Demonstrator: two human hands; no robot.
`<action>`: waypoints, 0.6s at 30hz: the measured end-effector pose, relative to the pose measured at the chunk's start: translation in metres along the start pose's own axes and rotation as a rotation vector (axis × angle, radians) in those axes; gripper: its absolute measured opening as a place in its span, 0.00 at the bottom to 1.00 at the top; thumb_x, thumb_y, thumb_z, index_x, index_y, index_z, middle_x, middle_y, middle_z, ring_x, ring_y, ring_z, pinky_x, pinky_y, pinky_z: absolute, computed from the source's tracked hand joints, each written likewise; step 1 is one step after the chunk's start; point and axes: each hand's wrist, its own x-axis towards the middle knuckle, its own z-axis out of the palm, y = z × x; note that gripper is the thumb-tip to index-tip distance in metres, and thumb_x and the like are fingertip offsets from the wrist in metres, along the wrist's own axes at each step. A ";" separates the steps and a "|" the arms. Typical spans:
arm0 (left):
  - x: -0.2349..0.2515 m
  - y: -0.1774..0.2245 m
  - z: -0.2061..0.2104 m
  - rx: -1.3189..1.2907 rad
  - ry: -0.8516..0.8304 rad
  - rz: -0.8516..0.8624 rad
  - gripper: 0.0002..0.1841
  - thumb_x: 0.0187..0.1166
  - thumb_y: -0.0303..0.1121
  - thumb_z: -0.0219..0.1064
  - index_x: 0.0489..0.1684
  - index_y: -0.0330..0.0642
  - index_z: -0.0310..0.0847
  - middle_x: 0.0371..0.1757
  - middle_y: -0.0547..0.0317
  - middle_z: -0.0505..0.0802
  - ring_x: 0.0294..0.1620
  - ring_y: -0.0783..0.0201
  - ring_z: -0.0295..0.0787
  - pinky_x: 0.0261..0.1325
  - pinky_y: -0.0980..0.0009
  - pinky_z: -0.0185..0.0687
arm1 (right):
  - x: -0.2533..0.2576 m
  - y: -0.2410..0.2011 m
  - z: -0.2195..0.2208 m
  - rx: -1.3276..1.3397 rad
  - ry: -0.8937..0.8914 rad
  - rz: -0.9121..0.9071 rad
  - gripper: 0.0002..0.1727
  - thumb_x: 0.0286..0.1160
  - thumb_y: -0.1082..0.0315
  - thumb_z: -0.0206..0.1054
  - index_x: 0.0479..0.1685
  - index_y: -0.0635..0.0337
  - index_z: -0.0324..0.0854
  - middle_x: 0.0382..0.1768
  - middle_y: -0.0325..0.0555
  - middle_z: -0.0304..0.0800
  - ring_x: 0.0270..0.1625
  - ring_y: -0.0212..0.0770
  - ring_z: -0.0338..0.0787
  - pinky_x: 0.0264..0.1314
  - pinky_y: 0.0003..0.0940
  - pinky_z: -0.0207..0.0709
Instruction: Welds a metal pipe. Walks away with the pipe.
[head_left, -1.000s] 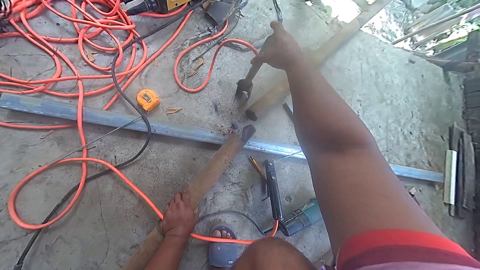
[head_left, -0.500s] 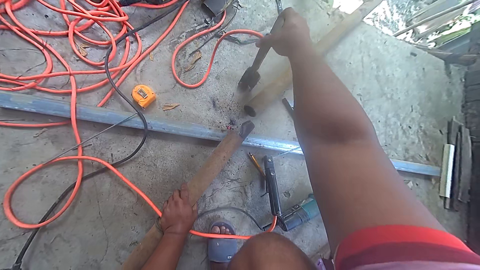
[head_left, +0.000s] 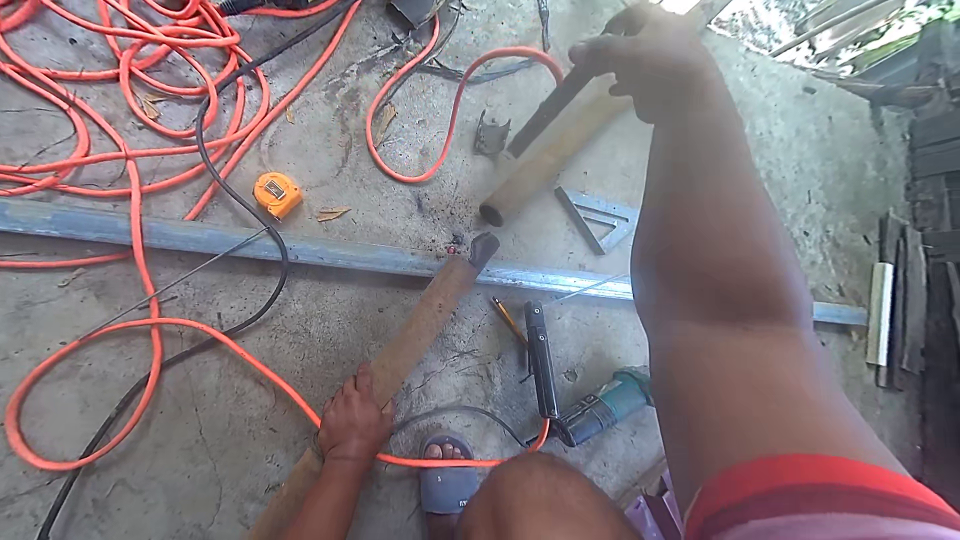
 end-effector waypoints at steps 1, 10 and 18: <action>0.001 -0.001 -0.001 -0.001 -0.002 0.002 0.46 0.73 0.56 0.72 0.92 0.44 0.60 0.73 0.45 0.87 0.70 0.47 0.88 0.71 0.50 0.80 | -0.009 0.014 -0.002 0.066 -0.014 0.011 0.37 0.68 0.42 0.74 0.74 0.54 0.75 0.63 0.46 0.86 0.62 0.40 0.85 0.64 0.47 0.80; 0.008 -0.007 -0.003 -0.010 -0.011 -0.009 0.47 0.70 0.57 0.74 0.92 0.48 0.61 0.72 0.48 0.89 0.63 0.44 0.92 0.64 0.43 0.85 | -0.041 0.120 0.026 0.521 -0.164 0.015 0.27 0.79 0.54 0.66 0.75 0.56 0.74 0.61 0.46 0.87 0.62 0.41 0.88 0.64 0.42 0.84; 0.010 -0.010 -0.003 -0.028 0.004 -0.002 0.47 0.68 0.57 0.75 0.90 0.48 0.63 0.70 0.47 0.90 0.63 0.44 0.93 0.62 0.42 0.86 | -0.023 0.127 0.053 0.589 -0.294 0.085 0.19 0.86 0.58 0.62 0.68 0.59 0.78 0.51 0.44 0.91 0.52 0.38 0.91 0.58 0.37 0.86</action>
